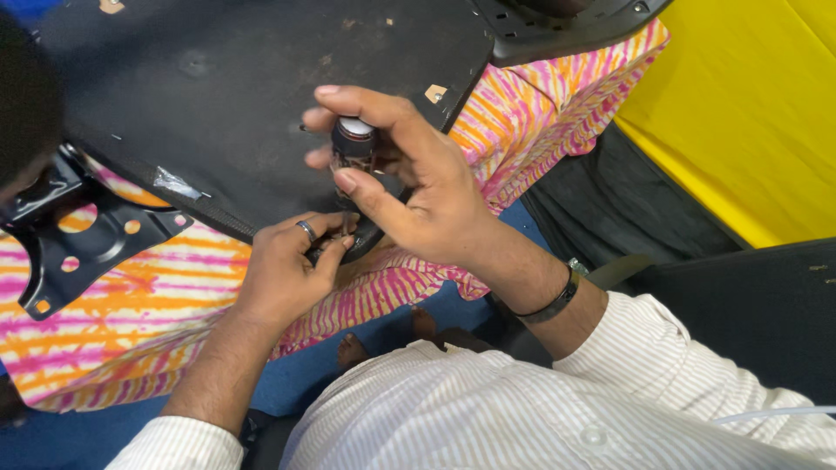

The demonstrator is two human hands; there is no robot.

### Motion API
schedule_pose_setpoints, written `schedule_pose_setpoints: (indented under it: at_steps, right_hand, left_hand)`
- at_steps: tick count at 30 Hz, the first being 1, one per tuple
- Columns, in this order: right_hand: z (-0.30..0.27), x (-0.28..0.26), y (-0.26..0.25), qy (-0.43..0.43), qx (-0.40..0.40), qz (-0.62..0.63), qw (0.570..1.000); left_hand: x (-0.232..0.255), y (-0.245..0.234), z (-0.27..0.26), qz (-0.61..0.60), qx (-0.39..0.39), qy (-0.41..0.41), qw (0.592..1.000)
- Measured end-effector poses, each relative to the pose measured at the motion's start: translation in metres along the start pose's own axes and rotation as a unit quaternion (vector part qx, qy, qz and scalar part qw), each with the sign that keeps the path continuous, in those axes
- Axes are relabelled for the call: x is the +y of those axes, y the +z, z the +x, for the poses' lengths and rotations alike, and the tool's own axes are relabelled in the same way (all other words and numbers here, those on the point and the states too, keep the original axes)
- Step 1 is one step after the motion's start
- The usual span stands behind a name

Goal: The person uses a screwdriver to unscrew and remove screws from the underside of an office chair seat, detaching the mounting plate and mechanism, and handles the separated seat and backrest parts while collecting the loose screws.

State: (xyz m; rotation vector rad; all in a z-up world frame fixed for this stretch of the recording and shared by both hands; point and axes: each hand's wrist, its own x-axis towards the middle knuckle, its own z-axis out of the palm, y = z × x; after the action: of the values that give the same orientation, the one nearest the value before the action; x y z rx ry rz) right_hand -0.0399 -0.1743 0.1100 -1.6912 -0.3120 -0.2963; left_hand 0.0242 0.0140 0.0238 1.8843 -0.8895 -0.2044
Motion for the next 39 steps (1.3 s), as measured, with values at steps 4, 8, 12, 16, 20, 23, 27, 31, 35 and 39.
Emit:
schedule_pose_setpoints:
  at_steps: [4, 8, 12, 16, 20, 23, 27, 31, 35, 39]
  right_hand:
    - [0.004, 0.005, 0.001, 0.036, 0.036, -0.126, 0.991]
    - [0.0, 0.007, 0.002, -0.035, 0.001, -0.057, 0.998]
    - [-0.001, 0.016, 0.003, -0.054, 0.001, -0.069, 0.996]
    - [0.005, 0.025, 0.006, -0.056, 0.027, -0.093, 0.994]
    - [0.004, 0.02, 0.006, -0.051, 0.011, -0.044, 0.998]
    - [0.004, 0.007, 0.005, -0.028, -0.027, 0.017, 0.999]
    - [0.005, 0.004, 0.007, -0.003, -0.03, 0.036, 0.999]
    - [0.009, 0.019, 0.013, -0.061, 0.017, -0.031, 0.998]
    - [0.014, 0.031, 0.009, -0.078, 0.05, -0.111, 0.989]
    - [0.013, 0.029, 0.009, -0.056, 0.054, -0.088, 0.993]
  left_hand:
    - [0.002, 0.002, 0.001, -0.013, 0.006, -0.033, 0.999]
    - [0.002, 0.002, 0.002, -0.041, -0.012, -0.066, 0.997]
    - [0.002, 0.001, -0.001, -0.023, -0.012, -0.014, 1.0]
    - [0.004, 0.0, 0.001, 0.008, -0.005, 0.002, 1.0]
    - [0.005, 0.006, 0.0, -0.012, 0.014, -0.022, 1.0]
    - [0.006, 0.005, -0.002, -0.015, 0.012, -0.031, 0.999]
    - [0.006, 0.003, -0.003, 0.009, 0.013, 0.002, 1.0]
    - [0.007, 0.004, 0.0, -0.008, 0.029, 0.006, 1.0]
    - [0.007, 0.006, 0.004, -0.034, 0.035, -0.057, 0.997]
    - [0.006, 0.007, 0.001, -0.012, 0.035, -0.037, 0.999]
